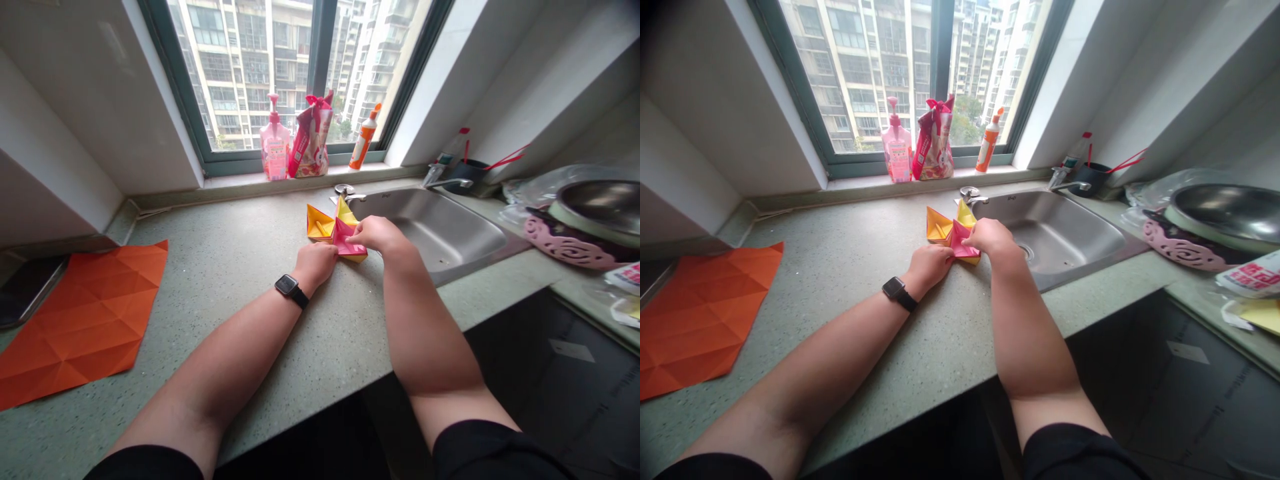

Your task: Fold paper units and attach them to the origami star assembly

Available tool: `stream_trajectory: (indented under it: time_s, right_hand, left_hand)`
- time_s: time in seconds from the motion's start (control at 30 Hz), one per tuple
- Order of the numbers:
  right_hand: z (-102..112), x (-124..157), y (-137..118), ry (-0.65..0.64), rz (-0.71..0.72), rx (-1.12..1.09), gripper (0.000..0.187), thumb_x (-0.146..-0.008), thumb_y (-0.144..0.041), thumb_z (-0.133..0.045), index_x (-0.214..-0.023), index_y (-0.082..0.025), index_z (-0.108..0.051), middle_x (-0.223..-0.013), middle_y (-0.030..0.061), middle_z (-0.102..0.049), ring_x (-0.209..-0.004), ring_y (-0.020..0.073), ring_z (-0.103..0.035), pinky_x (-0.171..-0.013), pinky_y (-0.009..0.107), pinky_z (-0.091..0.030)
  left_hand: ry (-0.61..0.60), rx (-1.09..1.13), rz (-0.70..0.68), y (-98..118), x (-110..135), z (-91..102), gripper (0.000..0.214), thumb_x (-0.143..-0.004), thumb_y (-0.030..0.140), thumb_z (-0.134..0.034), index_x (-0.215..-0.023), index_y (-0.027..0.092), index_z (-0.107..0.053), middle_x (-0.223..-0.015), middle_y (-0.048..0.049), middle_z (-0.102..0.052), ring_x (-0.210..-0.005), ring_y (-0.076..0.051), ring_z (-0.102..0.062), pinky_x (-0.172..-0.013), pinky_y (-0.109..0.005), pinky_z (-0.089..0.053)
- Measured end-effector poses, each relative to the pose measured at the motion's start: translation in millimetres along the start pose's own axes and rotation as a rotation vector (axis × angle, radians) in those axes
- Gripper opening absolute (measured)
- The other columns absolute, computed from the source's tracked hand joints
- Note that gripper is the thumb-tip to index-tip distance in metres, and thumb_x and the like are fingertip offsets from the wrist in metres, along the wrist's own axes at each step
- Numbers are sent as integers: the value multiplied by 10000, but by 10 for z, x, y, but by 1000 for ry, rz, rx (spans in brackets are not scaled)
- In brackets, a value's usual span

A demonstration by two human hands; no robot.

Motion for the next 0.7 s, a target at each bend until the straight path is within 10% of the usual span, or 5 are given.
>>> stream_trajectory:
  time_s: [0.27,0.47,0.6,0.7]
  right_hand:
    - [306,75,4,519,3,-318,286,-989,-438,-681,-858,-222,-816,-836,101,-807,-833,277,-734,-746,348,-494]
    - [430,310,-159,997,209,-798,418,-1110,-438,-442,-931,-211,-744,-824,55,-751,-766,217,-691,-793,351,-526]
    - [368,455,-399,990,265,-763,380,-1107,-375,-429,-932,-218,-728,-901,73,-765,-842,236,-698,-859,379,-542]
    - [240,494,-688,759,297,-553,325,-1093,-278,-446,-1034,-194,-754,-1046,140,-785,-1036,280,-697,-973,404,-537]
  left_hand:
    - [71,29,-25,46,64,82,254,-1101,265,-565,-1084,213,-813,-1132,-100,-831,-992,-249,-777,-778,-323,-524]
    - [390,266,-22,25,213,469,388,-1120,349,-561,-787,193,-684,-728,-25,-715,-643,-154,-601,-599,-293,-332]
    - [598,456,-17,40,325,978,526,-1138,381,-519,-644,201,-519,-586,26,-529,-552,-119,-429,-575,-296,-275]
    - [697,526,-78,112,496,1425,522,-1147,393,-500,-659,209,-500,-603,35,-491,-581,-118,-440,-587,-282,-308]
Point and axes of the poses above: each hand's wrist, its own x-axis away from the middle knuckle, its own z-axis out of the back of the hand, y = z × x, the point moved 6 cm from there along -x, towards the middle knuckle
